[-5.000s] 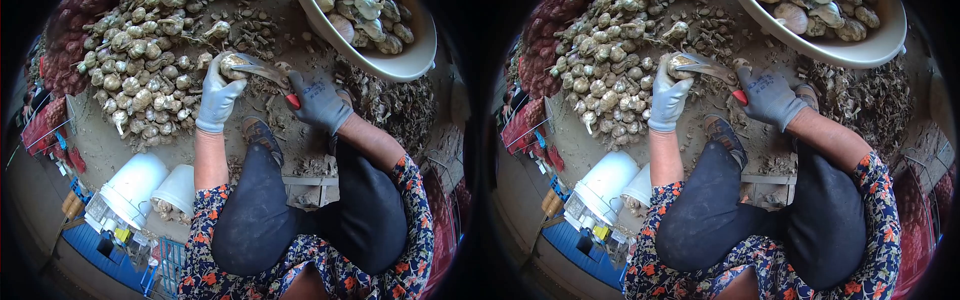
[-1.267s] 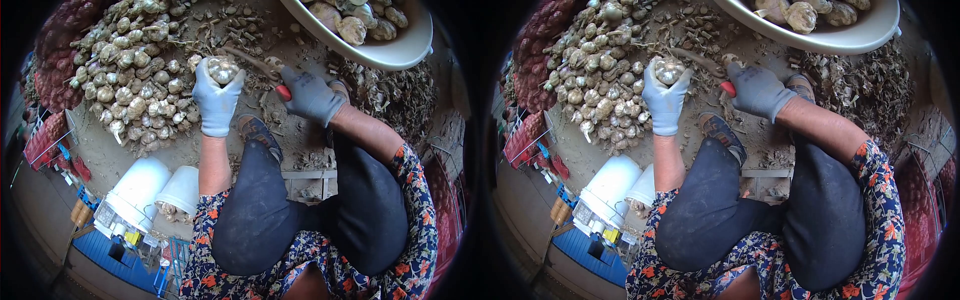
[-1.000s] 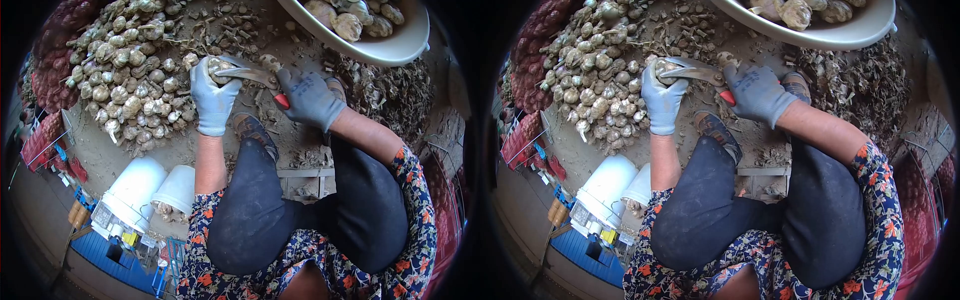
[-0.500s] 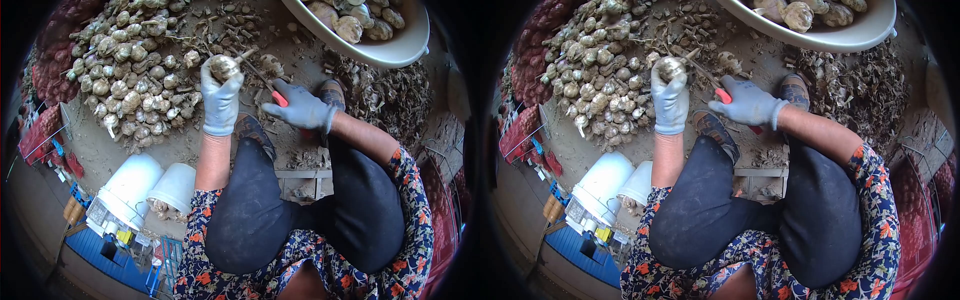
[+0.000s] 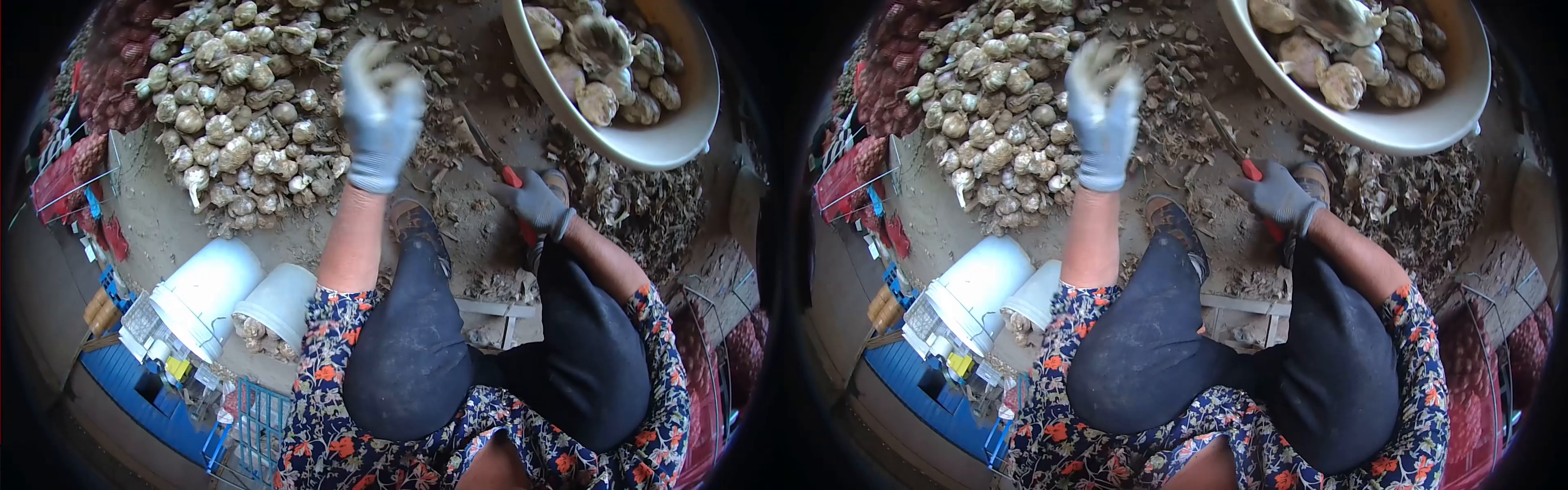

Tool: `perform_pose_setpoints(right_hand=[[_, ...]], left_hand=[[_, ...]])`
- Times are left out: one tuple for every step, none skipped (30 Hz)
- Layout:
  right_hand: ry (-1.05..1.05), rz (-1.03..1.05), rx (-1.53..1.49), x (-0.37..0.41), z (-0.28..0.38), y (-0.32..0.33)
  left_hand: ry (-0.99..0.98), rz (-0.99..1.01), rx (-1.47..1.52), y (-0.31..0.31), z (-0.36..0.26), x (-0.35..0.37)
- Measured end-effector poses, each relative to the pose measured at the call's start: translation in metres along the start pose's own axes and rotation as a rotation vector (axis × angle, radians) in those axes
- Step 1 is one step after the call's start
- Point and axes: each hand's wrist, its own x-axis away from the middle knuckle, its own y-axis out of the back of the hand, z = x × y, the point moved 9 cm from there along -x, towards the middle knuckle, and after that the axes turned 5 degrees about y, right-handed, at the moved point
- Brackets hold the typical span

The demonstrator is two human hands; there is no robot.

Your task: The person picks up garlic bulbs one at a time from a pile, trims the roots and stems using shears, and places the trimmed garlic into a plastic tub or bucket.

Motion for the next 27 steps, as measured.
perform_pose_setpoints(right_hand=[[-0.037,-0.003,0.019,0.000,-0.004,0.003],[-0.082,-0.003,0.034,0.000,-0.009,0.004],[-0.086,-0.002,0.075,0.001,-0.010,0.003],[-0.104,0.009,0.076,0.003,-0.013,0.000],[-0.124,0.044,0.117,0.005,-0.013,-0.004],[-0.132,0.070,0.163,0.003,-0.008,-0.004],[-0.103,0.082,0.167,0.005,0.003,-0.007],[-0.100,0.079,0.164,0.001,-0.001,-0.010],[0.051,0.048,0.218,-0.005,0.008,-0.013],[0.198,0.017,0.272,-0.008,0.017,-0.014],[0.181,0.039,0.281,-0.011,0.011,-0.017],[0.169,0.039,0.279,-0.012,0.009,-0.020],[0.189,-0.004,0.377,-0.013,0.012,-0.018],[0.212,-0.049,0.476,-0.015,0.016,-0.016],[0.231,-0.069,0.559,-0.016,0.018,-0.015],[0.224,-0.073,0.559,-0.019,0.019,-0.015],[0.221,-0.109,0.621,-0.021,0.021,-0.013],[0.221,-0.141,0.686,-0.023,0.025,-0.013],[0.215,-0.153,0.733,-0.025,0.030,-0.013],[0.215,-0.151,0.734,-0.027,0.033,-0.017],[0.289,-0.195,0.727,-0.027,0.043,-0.019],[0.360,-0.240,0.718,-0.026,0.051,-0.019],[0.409,-0.238,0.671,-0.030,0.055,-0.022],[0.400,-0.242,0.672,-0.029,0.062,-0.022],[0.330,-0.151,0.626,-0.031,0.067,-0.024],[0.263,-0.060,0.579,-0.032,0.066,-0.028],[0.313,-0.101,0.505,-0.030,0.066,-0.026]], left_hand=[[0.051,-0.206,-0.350,0.037,0.030,-0.010],[0.495,-0.306,-0.116,0.078,0.097,-0.003],[0.299,-0.350,-0.250,0.124,0.126,-0.017],[0.110,-0.393,-0.380,0.155,0.158,-0.020],[0.071,-0.182,-0.728,0.136,0.147,-0.023],[0.016,0.037,-1.063,0.115,0.143,-0.029],[-0.068,0.109,-1.030,0.098,0.153,-0.028],[-0.089,0.204,-1.027,0.082,0.167,-0.029],[-0.139,0.198,-1.012,0.078,0.170,-0.036],[-0.186,0.195,-0.993,0.075,0.173,-0.041],[-0.126,0.216,-0.946,0.073,0.186,-0.044],[-0.064,0.234,-0.900,0.070,0.187,-0.045],[0.000,0.274,-0.950,0.062,0.180,-0.042],[-0.005,0.278,-0.945,0.054,0.165,-0.037],[0.120,0.237,-0.943,0.056,0.157,-0.031],[0.246,0.199,-0.939,0.058,0.149,-0.024],[0.272,0.263,-0.928,0.050,0.134,-0.016],[0.278,0.263,-0.925,0.048,0.120,-0.008],[0.269,0.294,-0.947,0.044,0.110,0.000],[0.257,0.326,-0.970,0.039,0.104,0.005],[0.224,0.317,-1.005,0.035,0.100,0.008],[0.223,0.321,-1.003,0.034,0.097,0.010],[0.199,0.344,-1.000,0.029,0.094,0.012],[0.174,0.370,-0.995,0.023,0.089,0.015],[0.157,0.352,-1.008,0.021,0.085,0.016],[0.155,0.357,-1.005,0.020,0.082,0.016],[0.183,0.353,-0.948,0.022,0.081,0.015]])
